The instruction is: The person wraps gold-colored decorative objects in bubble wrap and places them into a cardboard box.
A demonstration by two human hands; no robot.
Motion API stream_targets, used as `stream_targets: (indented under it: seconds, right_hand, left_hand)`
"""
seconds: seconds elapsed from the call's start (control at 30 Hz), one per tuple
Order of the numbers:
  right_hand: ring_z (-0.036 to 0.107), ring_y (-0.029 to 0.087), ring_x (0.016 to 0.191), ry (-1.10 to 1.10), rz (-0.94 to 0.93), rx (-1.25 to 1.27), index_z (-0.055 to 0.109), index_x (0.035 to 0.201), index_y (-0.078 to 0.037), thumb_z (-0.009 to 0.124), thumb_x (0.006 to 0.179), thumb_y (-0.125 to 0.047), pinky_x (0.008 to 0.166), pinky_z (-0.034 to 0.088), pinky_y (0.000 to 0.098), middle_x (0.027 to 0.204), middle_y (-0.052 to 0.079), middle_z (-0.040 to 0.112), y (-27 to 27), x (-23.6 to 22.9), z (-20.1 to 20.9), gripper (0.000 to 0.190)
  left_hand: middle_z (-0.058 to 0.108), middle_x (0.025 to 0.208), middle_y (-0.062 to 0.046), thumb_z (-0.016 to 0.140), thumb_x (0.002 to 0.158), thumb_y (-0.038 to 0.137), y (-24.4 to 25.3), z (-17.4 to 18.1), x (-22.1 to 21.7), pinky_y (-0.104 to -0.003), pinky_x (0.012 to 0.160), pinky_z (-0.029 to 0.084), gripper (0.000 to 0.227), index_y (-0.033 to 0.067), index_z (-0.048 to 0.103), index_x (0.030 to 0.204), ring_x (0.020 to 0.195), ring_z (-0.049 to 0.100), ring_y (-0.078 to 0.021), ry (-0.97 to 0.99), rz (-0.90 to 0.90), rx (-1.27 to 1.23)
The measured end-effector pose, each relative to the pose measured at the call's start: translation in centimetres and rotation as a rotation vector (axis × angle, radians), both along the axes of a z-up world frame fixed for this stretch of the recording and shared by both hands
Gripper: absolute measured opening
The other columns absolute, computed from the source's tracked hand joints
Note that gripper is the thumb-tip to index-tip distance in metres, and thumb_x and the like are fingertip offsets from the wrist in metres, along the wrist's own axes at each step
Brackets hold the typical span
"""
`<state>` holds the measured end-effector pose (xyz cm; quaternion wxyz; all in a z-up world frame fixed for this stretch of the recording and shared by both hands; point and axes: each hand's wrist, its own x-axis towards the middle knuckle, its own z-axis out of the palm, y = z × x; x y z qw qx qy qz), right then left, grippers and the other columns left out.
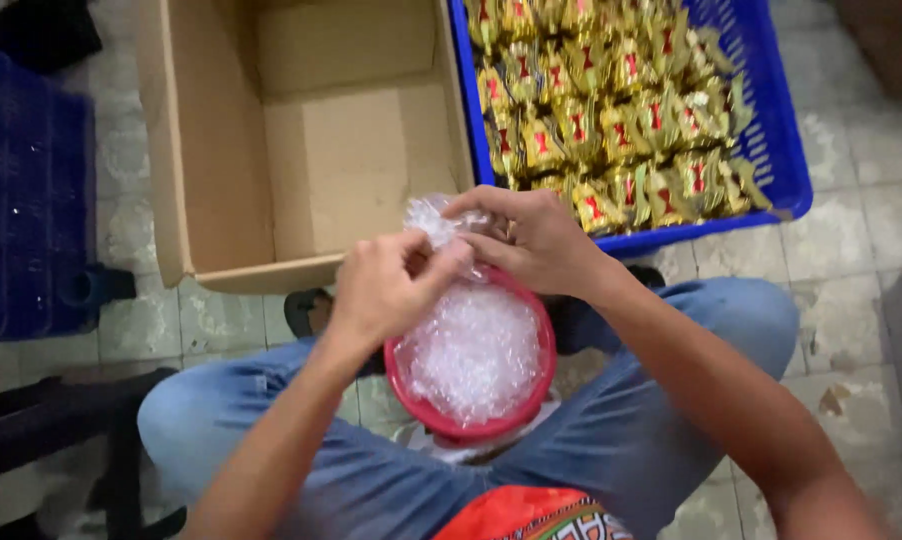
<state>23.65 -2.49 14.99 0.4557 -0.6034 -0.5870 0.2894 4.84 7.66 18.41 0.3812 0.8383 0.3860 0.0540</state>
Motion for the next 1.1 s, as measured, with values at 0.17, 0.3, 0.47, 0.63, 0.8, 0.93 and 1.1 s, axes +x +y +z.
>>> stream_targets:
  seconds: [0.17,0.3,0.47,0.63,0.8,0.93,1.1]
  right_hand:
    - [0.059,0.010,0.071,0.185,0.209,0.025,0.061,0.142,-0.014,0.072,0.092,-0.005,0.059,0.052,0.0210,0.074,0.005,0.066,4.3,0.9,4.8,0.052]
    - [0.065,0.019,0.080,0.264,0.207,0.076,0.059,0.143,-0.004,0.074,0.087,0.006,0.072,0.061,0.0337,0.095,0.017,0.070,6.6,2.7,4.4,0.058]
    - [0.069,0.014,0.069,0.074,-0.038,0.169,0.066,0.132,-0.004,0.081,0.082,0.003,0.069,0.060,0.0281,0.082,0.007,0.069,8.7,3.7,0.2,0.053]
    - [0.067,0.015,0.063,-0.155,-0.087,0.237,0.078,0.114,-0.012,0.079,0.075,-0.005,0.066,0.057,0.0304,0.072,0.000,0.066,10.7,3.0,-2.5,0.040]
    - [0.062,0.022,0.067,-0.349,-0.192,0.149,0.072,0.093,-0.017,0.085,0.063,-0.011,0.066,0.054,0.0372,0.073,0.001,0.054,11.9,3.3,-3.3,0.033]
    - [0.062,0.024,0.065,-0.334,-0.257,0.101,0.070,0.091,-0.018,0.084,0.073,-0.011,0.065,0.054,0.0366,0.069,0.002,0.057,12.8,3.8,-3.5,0.023]
    - [0.059,0.024,0.060,-0.427,-0.289,0.044,0.074,0.098,-0.011,0.077,0.077,0.006,0.061,0.051,0.0385,0.067,0.006,0.057,12.7,6.7,-3.5,0.027]
  left_hand:
    - [0.071,0.060,-0.003,0.081,0.074,0.054,4.0,2.8,1.0,-0.036,0.068,0.055,0.038,0.0181,0.070,0.069,0.068,0.071,-0.0186,-0.262,0.001,-0.011]
    - [0.061,0.045,0.005,0.079,0.082,0.028,8.0,-0.1,1.2,-0.017,0.054,0.047,0.031,0.0204,0.061,0.058,0.044,0.060,-0.0056,-0.375,0.046,-0.054]
    - [0.068,0.068,-0.007,0.079,0.070,0.044,9.3,-3.2,1.6,-0.046,0.065,0.055,0.034,0.0168,0.060,0.079,0.071,0.072,-0.0338,0.062,0.061,0.368]
    - [0.059,0.094,-0.011,0.078,0.073,0.027,9.4,-3.3,3.9,-0.045,0.064,0.059,0.039,0.0132,0.063,0.106,0.076,0.070,-0.0350,0.104,0.080,0.762]
    - [0.058,0.071,0.000,0.062,0.094,0.039,10.2,-6.4,5.7,-0.041,0.052,0.057,0.030,0.0208,0.064,0.071,0.060,0.068,-0.0297,-0.280,0.114,0.650]
    - [0.057,0.069,0.000,0.062,0.091,0.038,10.7,-6.6,6.2,-0.043,0.049,0.057,0.029,0.0205,0.065,0.068,0.057,0.066,-0.0305,-0.282,0.179,0.608]
    - [0.059,0.064,-0.005,0.063,0.083,0.038,13.1,-5.4,5.3,-0.050,0.054,0.058,0.028,0.0144,0.070,0.069,0.058,0.069,-0.0384,-0.062,0.264,0.491]
